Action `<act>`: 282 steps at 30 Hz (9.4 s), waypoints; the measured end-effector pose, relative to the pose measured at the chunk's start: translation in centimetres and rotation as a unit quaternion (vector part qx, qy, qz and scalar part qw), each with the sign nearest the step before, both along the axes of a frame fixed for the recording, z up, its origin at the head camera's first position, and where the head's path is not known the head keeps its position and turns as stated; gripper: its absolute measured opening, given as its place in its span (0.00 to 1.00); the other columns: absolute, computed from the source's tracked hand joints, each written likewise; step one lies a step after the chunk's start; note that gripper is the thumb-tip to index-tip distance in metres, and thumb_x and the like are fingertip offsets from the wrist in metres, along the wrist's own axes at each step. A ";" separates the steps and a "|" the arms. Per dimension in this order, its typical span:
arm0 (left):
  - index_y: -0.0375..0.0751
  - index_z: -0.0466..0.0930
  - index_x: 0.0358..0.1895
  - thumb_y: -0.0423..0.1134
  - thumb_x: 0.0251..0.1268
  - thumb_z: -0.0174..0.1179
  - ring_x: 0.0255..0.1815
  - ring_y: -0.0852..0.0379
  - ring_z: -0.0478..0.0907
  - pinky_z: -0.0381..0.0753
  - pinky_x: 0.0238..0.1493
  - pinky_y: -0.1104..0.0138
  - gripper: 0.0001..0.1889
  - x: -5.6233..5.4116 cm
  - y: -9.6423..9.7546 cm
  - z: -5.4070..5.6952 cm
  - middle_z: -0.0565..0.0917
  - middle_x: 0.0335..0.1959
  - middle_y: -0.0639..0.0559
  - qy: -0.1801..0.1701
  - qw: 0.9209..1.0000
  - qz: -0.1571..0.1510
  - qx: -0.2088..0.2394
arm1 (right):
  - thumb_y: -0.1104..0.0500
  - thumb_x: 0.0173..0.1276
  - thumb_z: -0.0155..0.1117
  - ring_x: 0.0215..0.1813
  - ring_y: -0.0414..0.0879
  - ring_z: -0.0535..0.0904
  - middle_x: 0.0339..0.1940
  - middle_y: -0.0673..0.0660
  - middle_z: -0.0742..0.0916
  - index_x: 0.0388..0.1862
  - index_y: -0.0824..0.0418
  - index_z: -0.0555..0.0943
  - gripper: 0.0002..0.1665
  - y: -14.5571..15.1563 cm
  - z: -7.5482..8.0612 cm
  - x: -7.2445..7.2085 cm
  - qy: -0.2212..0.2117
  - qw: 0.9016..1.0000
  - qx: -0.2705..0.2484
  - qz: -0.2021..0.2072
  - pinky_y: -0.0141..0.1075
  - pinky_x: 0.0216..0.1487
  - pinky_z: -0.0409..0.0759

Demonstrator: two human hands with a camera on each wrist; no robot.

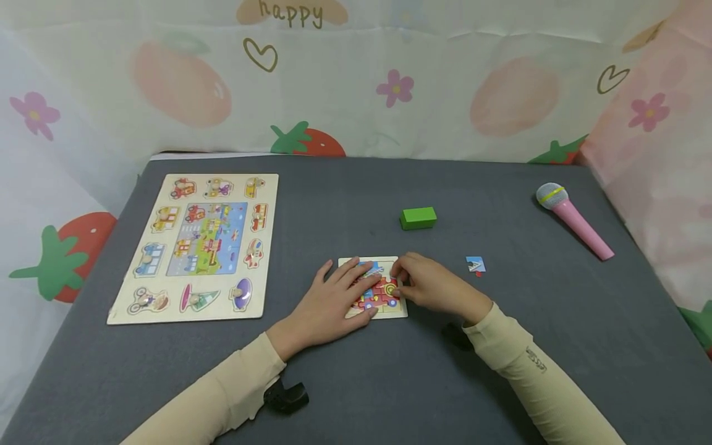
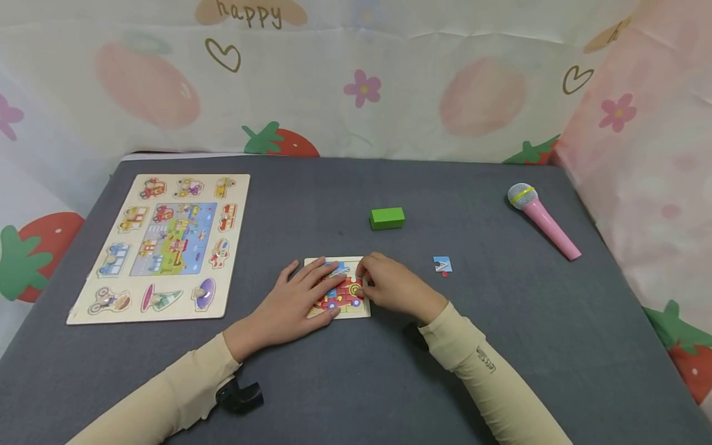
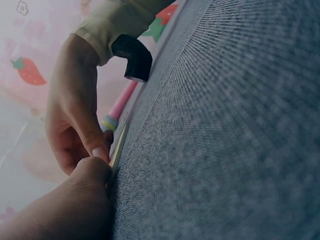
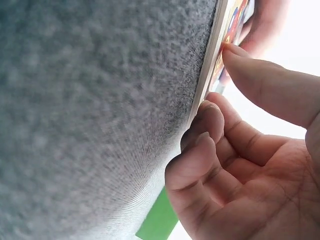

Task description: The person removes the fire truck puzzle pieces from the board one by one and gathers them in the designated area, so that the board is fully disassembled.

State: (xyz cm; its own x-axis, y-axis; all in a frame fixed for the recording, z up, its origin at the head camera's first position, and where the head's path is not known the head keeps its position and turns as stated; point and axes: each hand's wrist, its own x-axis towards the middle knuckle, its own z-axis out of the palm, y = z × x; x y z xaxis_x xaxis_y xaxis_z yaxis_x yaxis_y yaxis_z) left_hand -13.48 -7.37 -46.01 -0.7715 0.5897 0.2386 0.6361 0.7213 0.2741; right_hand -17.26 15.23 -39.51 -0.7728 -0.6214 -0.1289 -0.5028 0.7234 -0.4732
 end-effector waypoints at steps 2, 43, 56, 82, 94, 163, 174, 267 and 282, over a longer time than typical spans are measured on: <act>0.55 0.64 0.71 0.61 0.68 0.48 0.76 0.52 0.52 0.48 0.70 0.42 0.31 0.0 0.0 0.0 0.65 0.72 0.53 0.001 1.000 -0.002 0.000 | 0.60 0.63 0.68 0.33 0.42 0.72 0.35 0.54 0.78 0.43 0.64 0.78 0.13 0.0 0.0 0.0 0.001 1.000 0.001 0.001 0.34 0.36 0.73; 0.68 0.73 0.63 0.58 0.70 0.49 0.73 0.57 0.58 0.55 0.66 0.42 0.20 -0.2 -0.1 0.2 0.65 0.71 0.49 0.023 0.993 -0.117 0.017 | 0.60 0.69 0.62 0.28 0.40 0.73 0.29 0.50 0.82 0.37 0.59 0.80 0.03 -0.7 0.6 -0.9 -0.003 1.000 -0.019 0.006 0.34 0.32 0.73; 0.69 0.71 0.65 0.60 0.71 0.47 0.76 0.45 0.51 0.56 0.67 0.46 0.21 -0.1 -0.1 0.0 0.61 0.73 0.48 0.017 0.995 -0.099 0.003 | 0.62 0.67 0.63 0.27 0.39 0.73 0.28 0.51 0.84 0.35 0.60 0.83 0.03 -1.2 0.6 -1.1 -0.017 0.999 -0.023 -0.022 0.33 0.31 0.73; 0.73 0.69 0.65 0.60 0.72 0.45 0.76 0.51 0.50 0.53 0.67 0.49 0.21 -0.1 -0.1 0.1 0.61 0.74 0.51 -0.017 0.996 -0.091 0.012 | 0.57 0.68 0.63 0.32 0.44 0.75 0.30 0.51 0.84 0.38 0.56 0.83 0.05 5.6 2.8 -0.9 -0.053 0.992 -0.049 -0.103 0.37 0.34 0.73; 0.72 0.69 0.65 0.56 0.74 0.44 0.76 0.51 0.50 0.52 0.68 0.49 0.20 -0.2 -0.2 0.1 0.61 0.74 0.51 -0.014 0.995 -0.095 0.011 | 0.57 0.68 0.62 0.36 0.38 0.75 0.33 0.47 0.83 0.37 0.56 0.81 0.04 13.6 2.6 0.6 -0.092 0.992 -0.015 -0.087 0.31 0.37 0.73; 0.54 0.76 0.62 0.53 0.71 0.51 0.72 0.54 0.61 0.61 0.66 0.54 0.21 -0.3 0.0 -0.4 0.71 0.68 0.56 0.040 0.997 -0.046 0.038 | 0.58 0.61 0.70 0.29 0.41 0.71 0.31 0.52 0.78 0.39 0.62 0.80 0.12 -1.0 0.1 3.6 0.012 0.996 0.023 -0.082 0.34 0.31 0.71; 0.54 0.77 0.62 0.53 0.71 0.51 0.72 0.55 0.62 0.61 0.68 0.55 0.20 -0.2 0.1 -0.2 0.71 0.67 0.57 0.033 0.998 -0.036 0.041 | 0.59 0.60 0.71 0.30 0.41 0.74 0.32 0.54 0.79 0.37 0.62 0.79 0.11 -1.6 0.1 4.1 0.006 0.993 0.021 -0.114 0.34 0.32 0.74; 0.54 0.77 0.61 0.52 0.70 0.53 0.72 0.52 0.62 0.60 0.66 0.52 0.20 -0.2 0.0 0.0 0.73 0.67 0.55 0.022 0.996 -0.054 0.070 | 0.56 0.72 0.57 0.31 0.41 0.74 0.33 0.54 0.80 0.42 0.64 0.76 0.10 15.9 0.4 6.1 -0.154 0.969 -0.111 -0.161 0.33 0.31 0.73; 0.56 0.75 0.63 0.55 0.71 0.50 0.72 0.55 0.61 0.60 0.66 0.54 0.21 -0.3 0.1 -0.1 0.72 0.67 0.58 0.022 0.997 -0.045 0.054 | 0.57 0.70 0.60 0.30 0.36 0.74 0.29 0.49 0.80 0.39 0.58 0.77 0.05 15.3 0.0 6.3 -0.100 0.982 -0.048 -0.153 0.31 0.32 0.73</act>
